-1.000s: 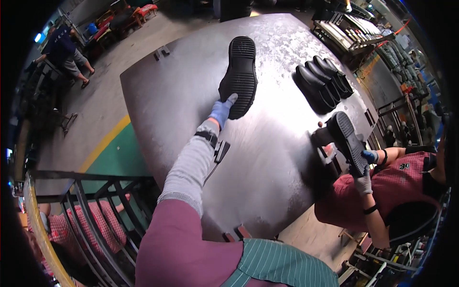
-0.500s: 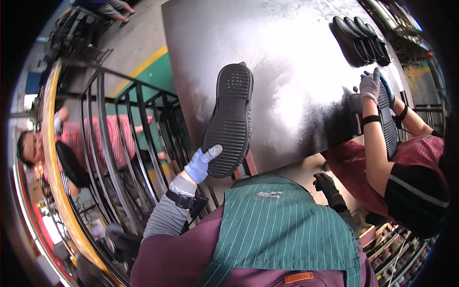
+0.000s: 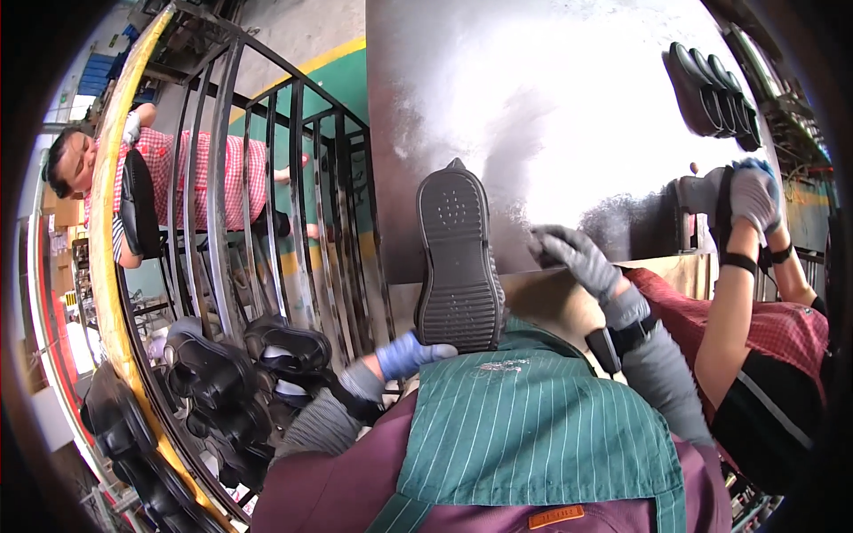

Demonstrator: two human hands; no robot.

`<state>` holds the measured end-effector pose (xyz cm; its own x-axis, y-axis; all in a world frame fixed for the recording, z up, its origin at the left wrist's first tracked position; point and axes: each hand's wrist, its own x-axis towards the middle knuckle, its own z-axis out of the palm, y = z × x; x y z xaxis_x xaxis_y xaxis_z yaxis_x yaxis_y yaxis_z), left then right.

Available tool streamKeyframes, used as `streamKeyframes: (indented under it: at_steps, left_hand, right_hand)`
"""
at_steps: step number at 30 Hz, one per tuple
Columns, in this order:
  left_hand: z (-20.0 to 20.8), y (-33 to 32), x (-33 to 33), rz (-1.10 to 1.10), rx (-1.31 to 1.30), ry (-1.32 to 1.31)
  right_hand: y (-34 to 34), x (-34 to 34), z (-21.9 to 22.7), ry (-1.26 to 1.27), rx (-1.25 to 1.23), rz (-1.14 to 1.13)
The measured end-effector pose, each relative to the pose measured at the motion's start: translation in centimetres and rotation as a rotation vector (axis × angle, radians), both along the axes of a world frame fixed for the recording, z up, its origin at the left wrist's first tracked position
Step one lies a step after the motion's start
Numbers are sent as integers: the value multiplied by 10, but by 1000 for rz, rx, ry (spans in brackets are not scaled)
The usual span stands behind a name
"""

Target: Attaching and inspecting soles for leather shoes at a manufacturing station.

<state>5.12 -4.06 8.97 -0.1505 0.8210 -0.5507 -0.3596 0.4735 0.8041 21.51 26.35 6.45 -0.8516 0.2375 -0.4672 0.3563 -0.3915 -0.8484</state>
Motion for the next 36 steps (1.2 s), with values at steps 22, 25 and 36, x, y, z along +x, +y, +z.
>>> streamKeyframes:
  at_steps: [22, 25, 36]
  left_hand:
    - [32, 148, -78, 286, 663, 312]
    - [42, 147, -60, 321, 555, 228]
    - [63, 59, 83, 218, 763, 1245]
  right_hand:
    - [-60, -141, 46, 545, 219, -154]
    - [-66, -122, 55, 409, 234, -109]
    - [-126, 16, 37, 201, -652, -308]
